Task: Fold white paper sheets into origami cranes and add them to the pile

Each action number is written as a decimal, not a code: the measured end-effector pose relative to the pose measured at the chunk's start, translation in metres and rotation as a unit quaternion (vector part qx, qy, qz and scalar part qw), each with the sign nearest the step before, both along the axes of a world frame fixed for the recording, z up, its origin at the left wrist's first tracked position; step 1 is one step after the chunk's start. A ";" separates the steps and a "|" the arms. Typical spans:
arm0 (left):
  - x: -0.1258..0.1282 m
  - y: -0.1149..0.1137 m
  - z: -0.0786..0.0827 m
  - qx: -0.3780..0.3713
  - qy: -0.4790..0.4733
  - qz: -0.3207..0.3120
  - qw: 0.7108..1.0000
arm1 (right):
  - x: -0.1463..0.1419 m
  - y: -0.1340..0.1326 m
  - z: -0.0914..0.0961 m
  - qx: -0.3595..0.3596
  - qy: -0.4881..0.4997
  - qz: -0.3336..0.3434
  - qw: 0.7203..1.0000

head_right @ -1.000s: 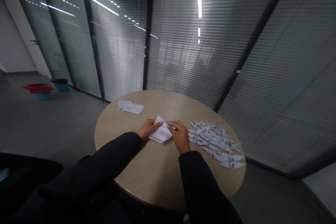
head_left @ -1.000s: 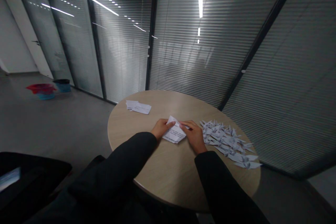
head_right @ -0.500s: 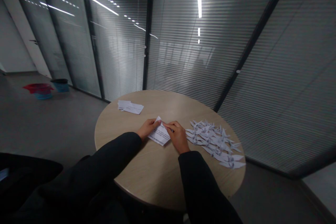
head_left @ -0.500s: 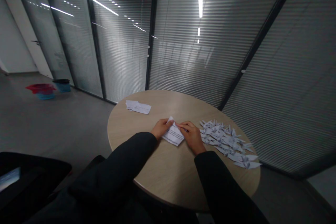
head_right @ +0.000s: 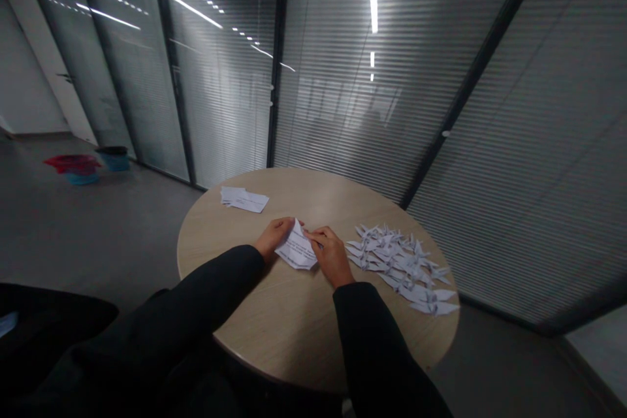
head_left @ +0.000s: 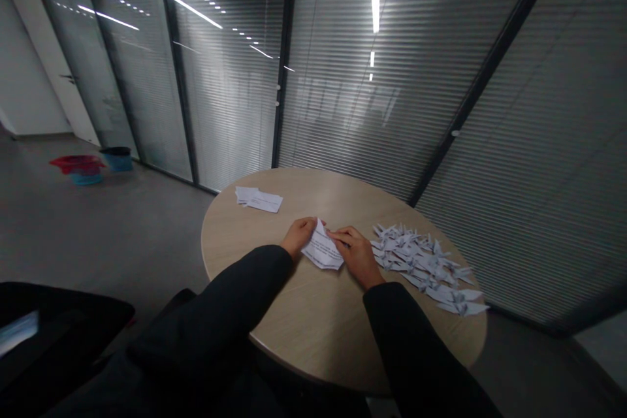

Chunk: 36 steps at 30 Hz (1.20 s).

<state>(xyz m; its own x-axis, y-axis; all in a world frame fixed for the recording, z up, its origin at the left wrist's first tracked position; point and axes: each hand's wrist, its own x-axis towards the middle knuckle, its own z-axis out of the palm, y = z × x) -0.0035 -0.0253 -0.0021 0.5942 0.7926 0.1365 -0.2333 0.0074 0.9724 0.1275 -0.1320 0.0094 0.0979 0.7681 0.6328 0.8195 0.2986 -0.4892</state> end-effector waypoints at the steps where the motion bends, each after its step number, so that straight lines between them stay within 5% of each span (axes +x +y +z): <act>1: 0.000 -0.001 0.001 -0.025 -0.007 -0.008 1.000 | 0.000 0.000 0.000 0.000 0.000 -0.001 1.000; 9: -0.002 -0.011 0.016 -0.222 -0.101 -0.108 0.964 | 0.002 0.000 0.000 0.036 0.037 -0.042 0.998; 20: 0.000 -0.018 0.013 -0.204 -0.135 -0.194 0.950 | 0.003 -0.001 0.001 0.060 0.033 -0.069 0.995; 36: 0.002 -0.012 0.000 -0.120 -0.113 -0.192 0.967 | -0.001 0.000 0.001 0.040 -0.005 -0.044 0.998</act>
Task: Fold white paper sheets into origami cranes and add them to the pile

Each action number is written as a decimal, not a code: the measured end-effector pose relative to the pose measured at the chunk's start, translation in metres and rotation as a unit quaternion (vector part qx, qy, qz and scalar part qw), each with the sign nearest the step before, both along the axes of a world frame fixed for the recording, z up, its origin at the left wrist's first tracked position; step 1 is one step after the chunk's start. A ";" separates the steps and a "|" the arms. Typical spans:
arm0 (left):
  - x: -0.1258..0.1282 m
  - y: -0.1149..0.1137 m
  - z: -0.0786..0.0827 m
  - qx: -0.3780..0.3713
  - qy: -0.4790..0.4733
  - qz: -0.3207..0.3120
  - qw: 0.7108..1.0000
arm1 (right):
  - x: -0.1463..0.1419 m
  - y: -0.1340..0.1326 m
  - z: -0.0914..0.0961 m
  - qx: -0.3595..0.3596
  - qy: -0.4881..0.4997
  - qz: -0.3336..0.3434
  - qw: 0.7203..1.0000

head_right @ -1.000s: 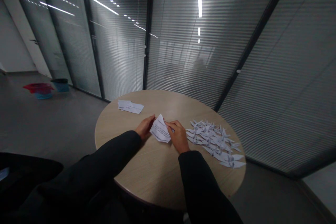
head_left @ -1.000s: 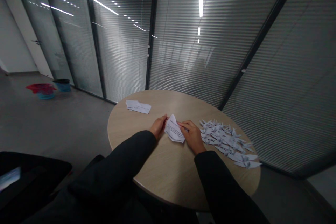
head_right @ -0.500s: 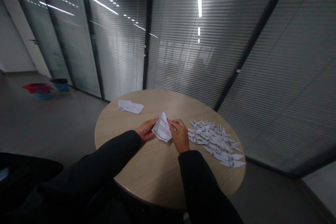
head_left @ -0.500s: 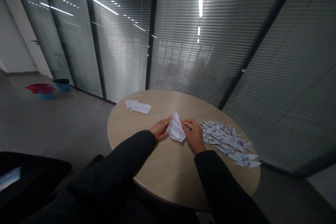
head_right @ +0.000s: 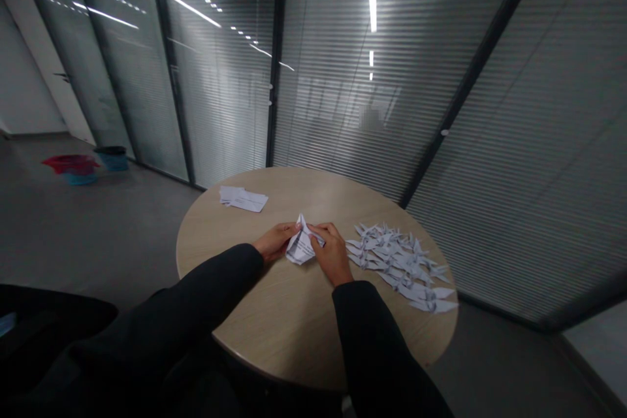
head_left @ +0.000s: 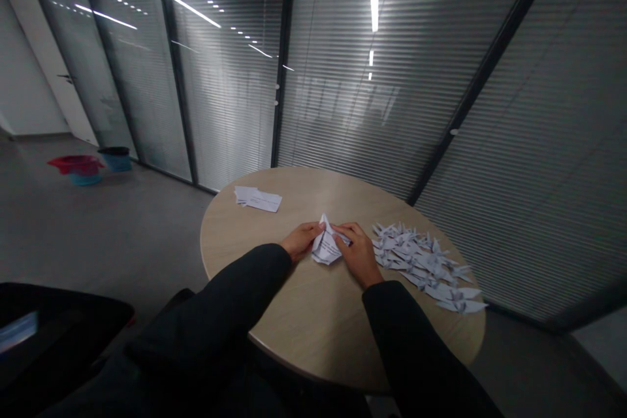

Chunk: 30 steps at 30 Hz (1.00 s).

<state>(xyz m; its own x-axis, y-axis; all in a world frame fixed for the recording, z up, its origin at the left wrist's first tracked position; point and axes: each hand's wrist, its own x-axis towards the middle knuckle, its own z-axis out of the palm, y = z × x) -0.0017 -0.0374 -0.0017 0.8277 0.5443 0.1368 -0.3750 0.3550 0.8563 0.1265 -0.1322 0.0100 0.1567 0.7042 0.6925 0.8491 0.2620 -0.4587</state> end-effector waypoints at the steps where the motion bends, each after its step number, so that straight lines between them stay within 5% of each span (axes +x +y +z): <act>1: 0.001 0.001 -0.001 0.002 -0.001 0.004 1.000 | 0.000 0.000 0.000 -0.005 -0.003 0.006 1.000; 17: 0.002 0.016 -0.014 0.122 0.110 0.132 0.978 | -0.017 -0.005 -0.001 -0.061 -0.165 0.004 0.984; 26: 0.002 0.019 -0.010 0.060 0.051 0.218 0.973 | -0.015 -0.003 0.001 -0.048 -0.016 0.012 0.999; 30: -0.001 0.015 -0.005 0.070 0.039 0.221 0.972 | -0.010 -0.001 -0.003 -0.058 -0.023 0.014 0.998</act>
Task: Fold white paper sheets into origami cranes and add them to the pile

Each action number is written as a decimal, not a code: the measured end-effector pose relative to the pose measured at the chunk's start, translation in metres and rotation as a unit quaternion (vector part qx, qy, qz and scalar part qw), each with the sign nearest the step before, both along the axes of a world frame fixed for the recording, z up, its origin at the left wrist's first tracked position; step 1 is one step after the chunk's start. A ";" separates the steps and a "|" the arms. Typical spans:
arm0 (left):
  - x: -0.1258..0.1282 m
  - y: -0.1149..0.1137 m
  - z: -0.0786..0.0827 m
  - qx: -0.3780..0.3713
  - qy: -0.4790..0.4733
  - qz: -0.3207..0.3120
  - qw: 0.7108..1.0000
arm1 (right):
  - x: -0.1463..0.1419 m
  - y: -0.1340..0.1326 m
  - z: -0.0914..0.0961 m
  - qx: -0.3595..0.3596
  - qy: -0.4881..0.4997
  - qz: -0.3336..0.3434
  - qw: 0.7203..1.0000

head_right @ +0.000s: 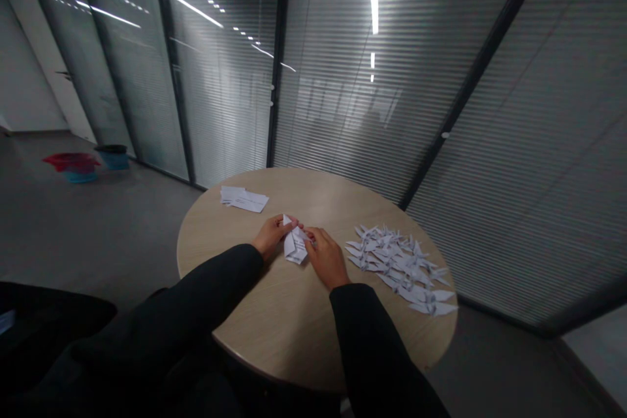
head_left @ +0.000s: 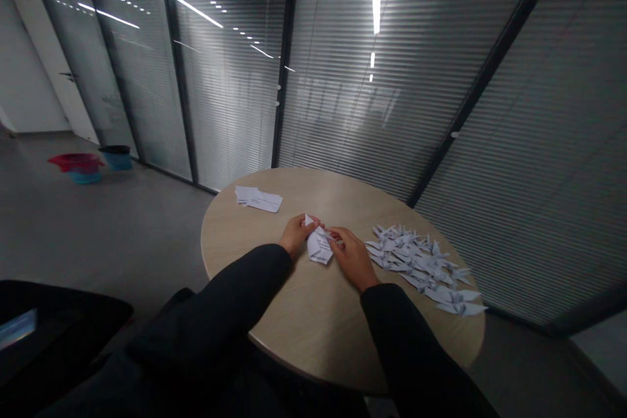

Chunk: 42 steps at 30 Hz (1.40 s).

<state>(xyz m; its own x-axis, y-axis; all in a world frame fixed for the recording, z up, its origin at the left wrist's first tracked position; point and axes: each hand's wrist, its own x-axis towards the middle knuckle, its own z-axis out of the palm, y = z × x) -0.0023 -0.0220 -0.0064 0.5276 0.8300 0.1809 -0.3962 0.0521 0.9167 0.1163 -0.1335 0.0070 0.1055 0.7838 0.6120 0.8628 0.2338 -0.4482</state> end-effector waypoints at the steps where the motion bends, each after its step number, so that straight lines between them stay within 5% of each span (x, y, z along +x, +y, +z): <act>1: -0.001 -0.001 0.001 0.002 0.007 0.001 1.000 | 0.001 0.000 0.000 0.005 -0.004 -0.004 1.000; 10: -0.006 -0.009 0.010 0.008 0.043 -0.109 0.993 | 0.007 -0.002 0.006 0.039 0.046 -0.108 0.992; 17: -0.002 -0.012 0.008 -0.014 0.073 -0.145 0.987 | 0.009 0.000 0.003 0.048 0.091 -0.124 0.987; 30: -0.005 -0.009 0.009 -0.006 0.044 -0.086 0.995 | 0.004 -0.001 0.003 0.044 0.068 -0.034 0.996; 42: -0.002 -0.008 0.007 -0.009 0.026 -0.094 0.995 | 0.003 0.000 0.005 0.048 -0.010 0.026 0.998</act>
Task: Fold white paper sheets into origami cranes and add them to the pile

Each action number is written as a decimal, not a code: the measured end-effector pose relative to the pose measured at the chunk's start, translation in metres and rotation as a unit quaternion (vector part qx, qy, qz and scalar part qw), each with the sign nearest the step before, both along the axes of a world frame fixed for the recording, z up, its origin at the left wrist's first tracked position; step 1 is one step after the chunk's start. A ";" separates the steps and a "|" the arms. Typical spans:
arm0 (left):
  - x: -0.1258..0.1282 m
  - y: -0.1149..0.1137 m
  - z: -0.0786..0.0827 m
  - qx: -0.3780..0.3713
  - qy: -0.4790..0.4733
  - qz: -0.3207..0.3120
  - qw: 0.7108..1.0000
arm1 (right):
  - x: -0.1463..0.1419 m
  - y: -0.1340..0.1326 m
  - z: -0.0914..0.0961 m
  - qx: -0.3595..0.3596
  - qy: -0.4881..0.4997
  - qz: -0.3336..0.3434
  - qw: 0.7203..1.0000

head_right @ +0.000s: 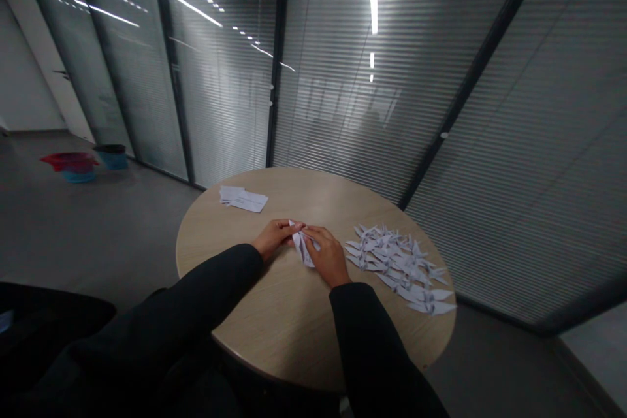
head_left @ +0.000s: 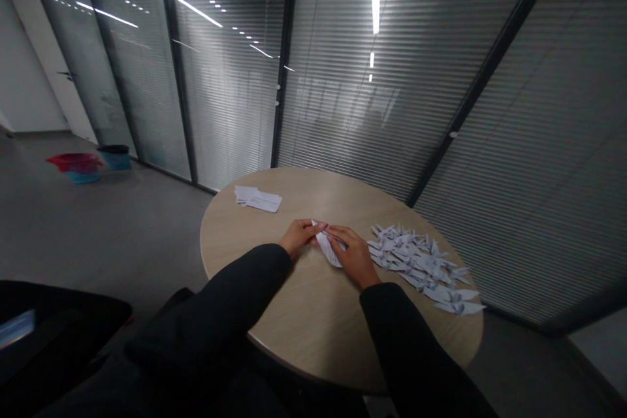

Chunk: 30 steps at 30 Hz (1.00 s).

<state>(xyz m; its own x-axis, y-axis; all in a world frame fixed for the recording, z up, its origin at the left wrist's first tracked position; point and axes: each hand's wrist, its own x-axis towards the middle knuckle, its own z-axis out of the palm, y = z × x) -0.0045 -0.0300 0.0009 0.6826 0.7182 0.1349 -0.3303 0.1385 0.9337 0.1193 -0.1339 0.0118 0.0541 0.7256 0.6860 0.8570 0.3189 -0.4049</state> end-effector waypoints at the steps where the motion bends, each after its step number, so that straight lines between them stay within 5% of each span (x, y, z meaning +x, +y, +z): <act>1: 0.000 0.001 0.000 -0.001 -0.002 0.009 1.000 | 0.000 0.000 0.000 -0.004 -0.001 0.000 1.000; 9: -0.004 0.003 0.003 0.003 -0.009 0.094 0.996 | 0.003 0.000 -0.001 -0.009 0.075 -0.038 0.996; 21: -0.006 -0.006 0.010 -0.027 0.051 0.009 0.998 | 0.015 0.005 -0.005 -0.004 0.160 -0.119 0.980; 30: -0.004 -0.003 0.002 -0.020 0.054 -0.080 0.995 | 0.016 0.007 -0.008 -0.021 0.168 -0.105 0.980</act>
